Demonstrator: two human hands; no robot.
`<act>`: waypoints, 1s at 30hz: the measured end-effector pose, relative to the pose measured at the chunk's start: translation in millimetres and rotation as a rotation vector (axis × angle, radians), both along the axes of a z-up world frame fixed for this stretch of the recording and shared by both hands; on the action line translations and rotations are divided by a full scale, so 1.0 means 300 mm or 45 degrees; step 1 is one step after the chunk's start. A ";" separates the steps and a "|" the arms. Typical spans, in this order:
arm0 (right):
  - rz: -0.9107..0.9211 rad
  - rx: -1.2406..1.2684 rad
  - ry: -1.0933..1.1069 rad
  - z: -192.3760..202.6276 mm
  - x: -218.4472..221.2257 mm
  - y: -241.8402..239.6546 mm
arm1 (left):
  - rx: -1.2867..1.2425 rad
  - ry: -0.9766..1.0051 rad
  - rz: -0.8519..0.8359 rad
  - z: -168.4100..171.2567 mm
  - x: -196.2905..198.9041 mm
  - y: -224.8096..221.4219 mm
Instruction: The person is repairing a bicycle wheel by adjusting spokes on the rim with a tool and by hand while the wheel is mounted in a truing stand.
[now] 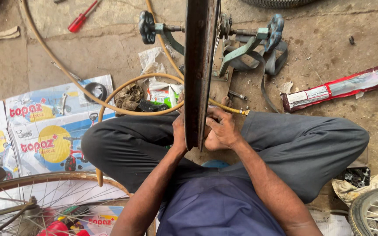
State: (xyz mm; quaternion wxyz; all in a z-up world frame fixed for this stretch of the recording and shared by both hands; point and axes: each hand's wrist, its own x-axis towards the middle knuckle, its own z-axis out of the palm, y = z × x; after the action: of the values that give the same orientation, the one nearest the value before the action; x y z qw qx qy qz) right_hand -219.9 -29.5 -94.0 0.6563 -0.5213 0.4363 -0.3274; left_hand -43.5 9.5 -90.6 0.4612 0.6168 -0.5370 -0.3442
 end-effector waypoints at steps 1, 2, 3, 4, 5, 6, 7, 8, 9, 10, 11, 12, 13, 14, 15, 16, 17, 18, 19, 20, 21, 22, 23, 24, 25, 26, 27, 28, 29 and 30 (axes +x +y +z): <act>0.022 -0.080 0.092 -0.003 -0.004 -0.010 | 0.057 0.203 0.018 0.009 -0.004 0.000; 0.016 -0.039 0.063 -0.004 -0.003 -0.016 | 0.114 0.405 0.036 0.019 -0.007 0.007; 0.014 0.005 0.033 -0.004 0.000 -0.021 | 0.173 0.607 0.059 0.026 -0.008 0.014; 0.012 0.048 0.004 -0.002 0.001 -0.024 | 0.068 0.382 0.000 0.026 -0.003 0.013; 0.047 0.055 0.060 0.003 0.001 -0.025 | -0.035 0.155 -0.055 0.023 0.009 0.014; 0.083 0.062 0.117 0.009 -0.002 -0.027 | -0.137 -0.073 -0.110 0.015 0.018 0.017; 0.119 0.071 0.173 0.016 -0.005 -0.023 | 0.065 0.060 -0.099 0.005 0.016 0.021; 0.123 0.090 0.214 0.020 -0.005 -0.016 | 0.267 0.192 -0.089 -0.006 0.012 0.022; 0.125 0.105 0.256 0.021 -0.004 -0.014 | 0.465 0.327 -0.080 -0.014 0.011 0.020; 0.127 0.120 0.299 0.016 -0.003 -0.012 | 0.429 0.271 -0.105 -0.014 0.015 0.023; 0.103 0.235 0.188 0.005 -0.007 -0.014 | 0.393 0.217 -0.130 -0.010 0.019 0.027; 0.079 0.350 0.077 -0.012 -0.014 -0.020 | 0.358 0.163 -0.156 -0.002 0.024 0.025; 0.054 0.463 -0.036 -0.031 -0.020 -0.024 | 0.156 -0.061 -0.261 0.008 0.039 0.009; 0.041 0.449 0.032 -0.051 -0.027 -0.022 | -0.047 -0.285 -0.365 0.021 0.062 -0.015; 0.028 0.437 0.101 -0.069 -0.033 -0.014 | -0.248 -0.507 -0.471 0.035 0.077 -0.034; 0.015 0.426 0.169 -0.086 -0.037 -0.005 | -0.086 -0.382 -0.494 0.050 0.088 -0.052; 0.093 0.074 0.376 -0.098 -0.034 0.006 | 0.069 -0.258 -0.518 0.064 0.102 -0.077; 0.172 -0.281 0.578 -0.103 -0.028 0.029 | 0.224 -0.132 -0.541 0.074 0.108 -0.091; 0.254 -0.636 0.775 -0.100 -0.021 0.053 | 0.183 -0.228 -0.511 0.077 0.101 -0.091; 0.274 -0.497 0.756 -0.090 -0.004 0.074 | 0.141 -0.324 -0.480 0.074 0.088 -0.089; 0.293 -0.361 0.736 -0.073 0.024 0.090 | 0.096 -0.420 -0.450 0.068 0.079 -0.089; 0.312 -0.226 0.712 -0.043 0.037 0.097 | 0.087 -0.482 -0.469 0.064 0.077 -0.090; 0.304 -0.468 0.786 0.000 0.035 0.092 | 0.077 -0.542 -0.490 0.067 0.074 -0.095; 0.298 -0.711 0.855 0.054 0.035 0.082 | 0.067 -0.603 -0.510 0.081 0.069 -0.099; 0.286 -0.963 0.921 0.117 0.039 0.054 | 0.140 -0.237 -0.520 0.109 0.066 -0.107; 0.197 -1.155 0.887 0.191 0.038 0.037 | 0.213 0.128 -0.528 0.149 0.068 -0.105; 0.117 -1.336 0.844 0.272 0.030 0.049 | 0.298 0.498 -0.522 0.194 0.067 -0.089; 0.035 -1.516 0.798 0.345 0.029 0.049 | 0.454 0.803 -0.637 0.240 0.080 -0.083; 0.079 -1.409 0.645 0.407 0.025 0.042 | 0.606 1.105 -0.746 0.289 0.111 -0.082; 0.123 -1.299 0.494 0.464 0.007 0.052 | 0.761 1.408 -0.852 0.330 0.127 -0.084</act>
State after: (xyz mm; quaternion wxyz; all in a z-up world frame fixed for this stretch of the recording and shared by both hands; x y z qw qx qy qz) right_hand -217.8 -14.0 45.3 0.2419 -0.8437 0.3109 -0.3648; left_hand -5.5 -15.8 8.5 0.3468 0.2541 -0.2675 -0.8623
